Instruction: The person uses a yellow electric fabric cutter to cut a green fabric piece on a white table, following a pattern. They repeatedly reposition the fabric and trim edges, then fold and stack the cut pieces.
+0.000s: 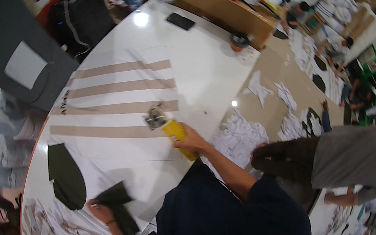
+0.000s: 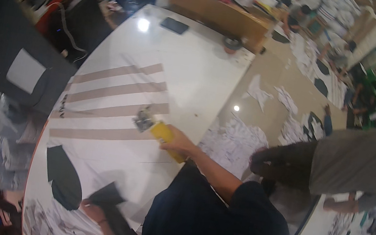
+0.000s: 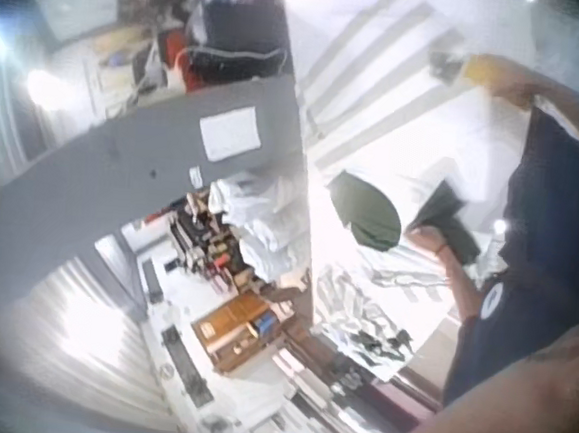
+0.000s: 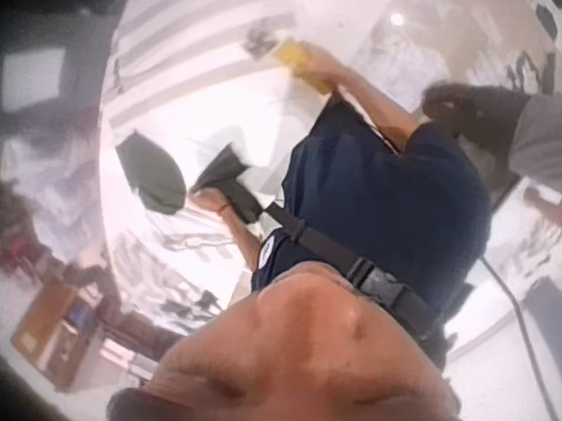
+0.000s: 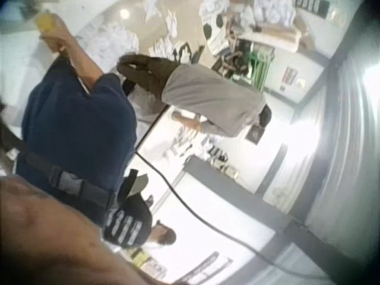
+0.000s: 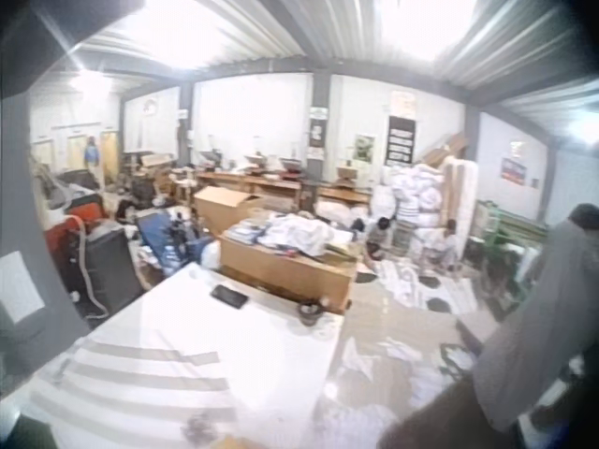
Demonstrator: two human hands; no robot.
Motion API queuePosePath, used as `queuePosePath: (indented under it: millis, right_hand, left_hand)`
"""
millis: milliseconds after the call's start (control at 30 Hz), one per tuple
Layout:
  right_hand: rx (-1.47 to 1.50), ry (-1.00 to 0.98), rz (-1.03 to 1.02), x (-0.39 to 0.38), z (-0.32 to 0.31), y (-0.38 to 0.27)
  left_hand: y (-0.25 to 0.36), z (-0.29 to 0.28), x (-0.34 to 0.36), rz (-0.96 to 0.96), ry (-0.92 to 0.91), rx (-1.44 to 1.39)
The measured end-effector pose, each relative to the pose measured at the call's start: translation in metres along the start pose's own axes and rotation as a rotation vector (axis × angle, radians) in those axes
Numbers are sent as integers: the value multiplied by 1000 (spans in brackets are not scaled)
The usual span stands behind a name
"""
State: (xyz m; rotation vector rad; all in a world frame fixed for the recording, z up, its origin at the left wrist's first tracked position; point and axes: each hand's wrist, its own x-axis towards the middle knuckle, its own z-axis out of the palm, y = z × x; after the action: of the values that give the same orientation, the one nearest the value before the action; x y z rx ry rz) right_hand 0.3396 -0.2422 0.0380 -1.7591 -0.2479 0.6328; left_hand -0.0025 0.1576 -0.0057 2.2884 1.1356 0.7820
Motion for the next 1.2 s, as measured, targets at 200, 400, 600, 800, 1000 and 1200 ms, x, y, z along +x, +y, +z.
queuePosePath:
  millis: [200, 400, 600, 800, 1000, 1200]
  right_hand:
    - [-125, -174, -57, 15, 44, -38]
    - [-254, -149, -146, 51, 60, -1]
    - [-14, -11, -111, 80, -9, 41]
    - [52, 73, -106, 94, -80, -9]
    - [-17, 75, -55, 71, -74, -48]
    - [-211, -221, -133, 27, -17, -44]
  left_hand:
    - [-102, -41, 116, -225, -138, 601]
    - [-77, -30, 61, -231, -287, 745]
    - [-19, -24, -24, -110, -499, 622]
    - [73, -32, -85, -148, -1067, 249]
    - [98, -33, -50, -299, -420, 112]
    - [78, -8, -45, -145, -383, 508]
